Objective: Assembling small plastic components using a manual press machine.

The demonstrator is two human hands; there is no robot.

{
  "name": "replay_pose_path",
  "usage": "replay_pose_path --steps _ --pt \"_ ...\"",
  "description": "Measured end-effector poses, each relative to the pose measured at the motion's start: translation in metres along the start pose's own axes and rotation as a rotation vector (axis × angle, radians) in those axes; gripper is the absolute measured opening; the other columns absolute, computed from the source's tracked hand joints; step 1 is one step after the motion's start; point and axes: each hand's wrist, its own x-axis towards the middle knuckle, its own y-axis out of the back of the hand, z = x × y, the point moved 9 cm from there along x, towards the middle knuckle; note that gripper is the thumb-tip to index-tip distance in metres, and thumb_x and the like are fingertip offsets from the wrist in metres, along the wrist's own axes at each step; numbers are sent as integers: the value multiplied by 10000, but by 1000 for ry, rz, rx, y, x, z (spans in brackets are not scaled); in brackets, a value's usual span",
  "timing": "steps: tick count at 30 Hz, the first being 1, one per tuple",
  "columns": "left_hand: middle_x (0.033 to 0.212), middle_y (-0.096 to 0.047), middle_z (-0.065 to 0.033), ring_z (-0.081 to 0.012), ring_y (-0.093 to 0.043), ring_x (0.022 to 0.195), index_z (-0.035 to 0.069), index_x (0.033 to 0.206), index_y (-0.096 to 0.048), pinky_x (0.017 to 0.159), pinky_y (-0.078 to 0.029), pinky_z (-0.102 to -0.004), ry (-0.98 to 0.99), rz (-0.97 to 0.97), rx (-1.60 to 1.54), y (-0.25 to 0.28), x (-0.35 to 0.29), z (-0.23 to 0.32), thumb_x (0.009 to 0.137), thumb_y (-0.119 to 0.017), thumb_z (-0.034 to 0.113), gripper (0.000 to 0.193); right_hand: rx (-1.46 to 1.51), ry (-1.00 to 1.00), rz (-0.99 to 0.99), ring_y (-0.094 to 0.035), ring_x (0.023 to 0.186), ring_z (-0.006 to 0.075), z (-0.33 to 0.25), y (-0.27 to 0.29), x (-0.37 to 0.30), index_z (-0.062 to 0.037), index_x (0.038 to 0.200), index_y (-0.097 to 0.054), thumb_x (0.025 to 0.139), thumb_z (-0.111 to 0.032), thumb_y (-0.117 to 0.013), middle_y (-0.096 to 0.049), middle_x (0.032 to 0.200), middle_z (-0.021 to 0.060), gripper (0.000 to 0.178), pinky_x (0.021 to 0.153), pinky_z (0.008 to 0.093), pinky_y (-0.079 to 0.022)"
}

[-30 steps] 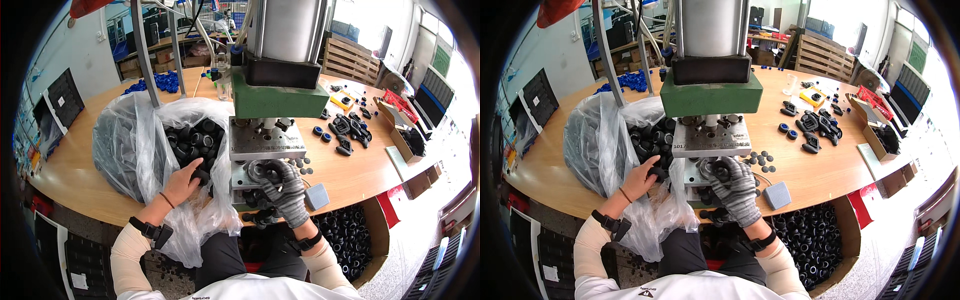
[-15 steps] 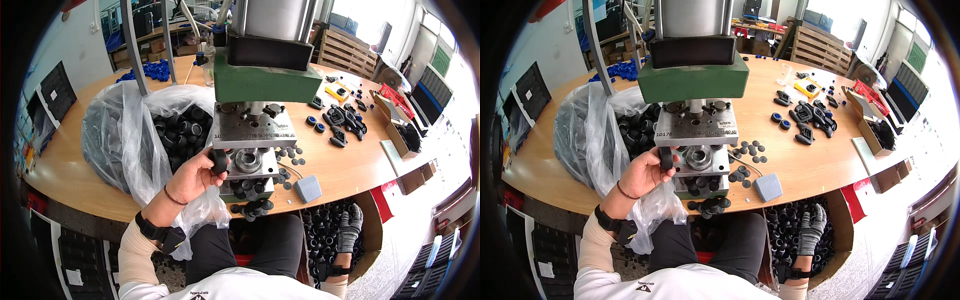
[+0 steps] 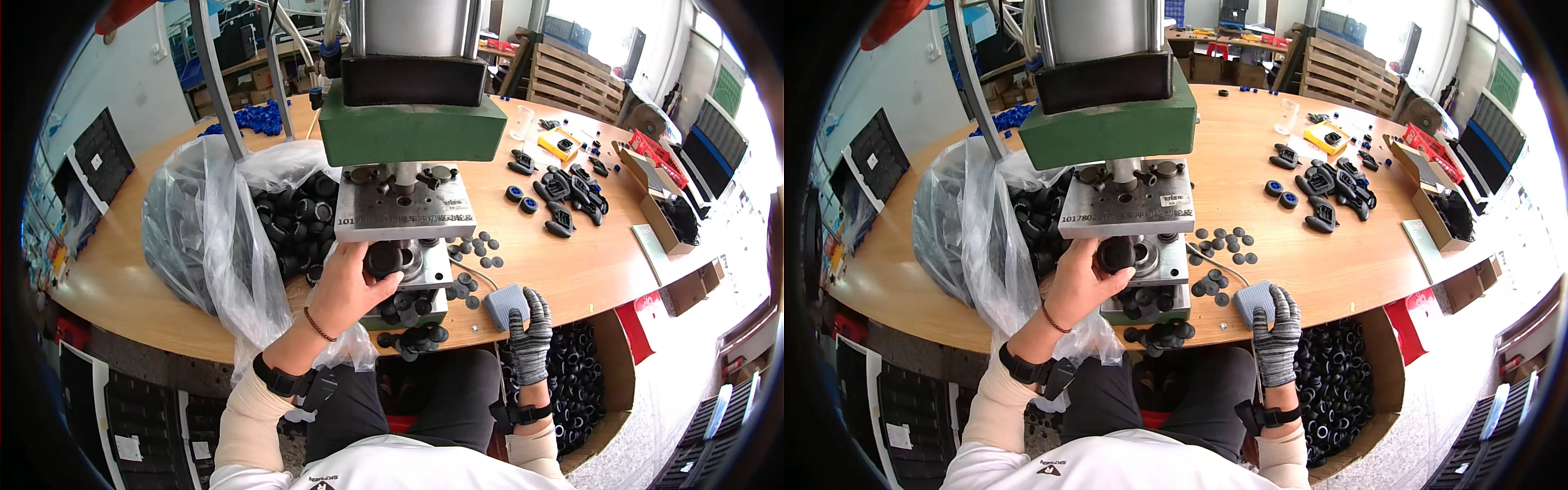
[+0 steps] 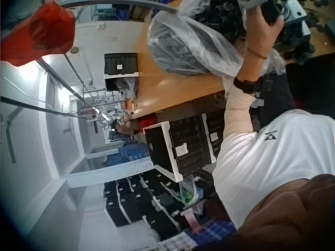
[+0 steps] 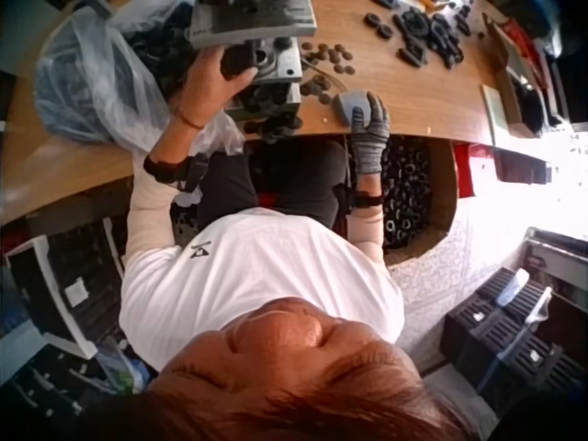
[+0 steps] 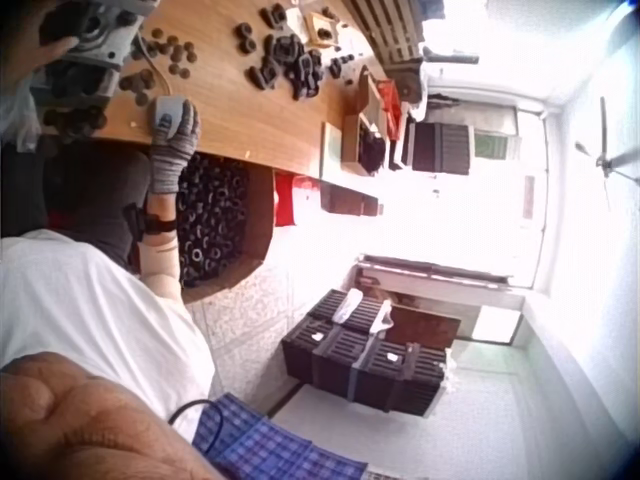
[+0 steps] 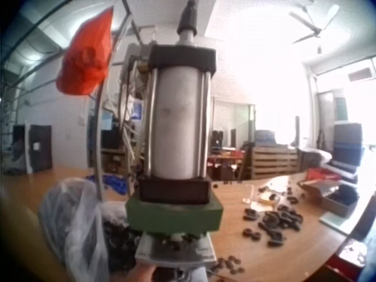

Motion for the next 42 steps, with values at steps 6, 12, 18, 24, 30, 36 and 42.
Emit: replay_pose_path --steps 6,12,18,24,30,36,42 --pt "827 -617 -74 -203 -588 658 20 995 -601 625 -490 -307 -37 -101 163 -21 15 0 720 -788 227 392 12 -16 -36 -544 1083 352 18 -10 -4 -21 1227 -548 821 -94 -638 -569 1174 196 422 956 420 -442" --pt "834 -645 -73 -278 -626 732 37 981 -605 665 -500 -350 -42 -48 163 -21 14 1 707 -795 282 414 15 -23 -54 -545 1092 353 12 -13 -3 -24 1216 -561 820 -94 -640 -569 1173 203 410 958 414 -445" --pt "903 -651 -80 -310 -643 824 70 1047 -574 712 -517 -379 54 -39 314 -29 8 -3 720 -778 338 469 41 -62 -94 -549 1094 349 8 -15 0 -22 1210 -568 825 -94 -629 -565 1182 202 396 965 407 -440" --pt "1004 -633 -118 -336 -628 900 49 1121 -525 746 -513 -392 14 2 217 -25 0 6 751 -754 369 540 -9 -55 -164 -525 1114 349 19 -33 2 -33 1222 -560 811 -83 -614 -566 1200 181 417 996 415 -410" --pt "978 -642 -129 -347 -632 876 45 1127 -524 751 -513 -394 28 9 208 -23 1 -5 754 -756 347 534 -39 -91 -180 -534 1096 350 35 -40 0 -29 1196 -574 809 -94 -628 -565 1201 192 395 985 420 -421" --pt "994 -635 -137 -323 -638 839 34 1135 -528 726 -524 -372 80 0 224 -22 1 -6 734 -778 326 555 -145 -21 -189 -541 1077 369 41 -51 -4 -55 1136 -609 818 -188 -653 -603 1148 169 347 961 452 -420" --pt "1121 -578 -149 -149 -623 722 -16 1212 -530 609 -529 -240 40 -14 -19 14 -9 15 745 -795 186 573 -249 90 -115 -541 1095 346 37 -45 -11 -76 1069 -644 844 -211 -622 -611 1151 135 263 980 472 -378"
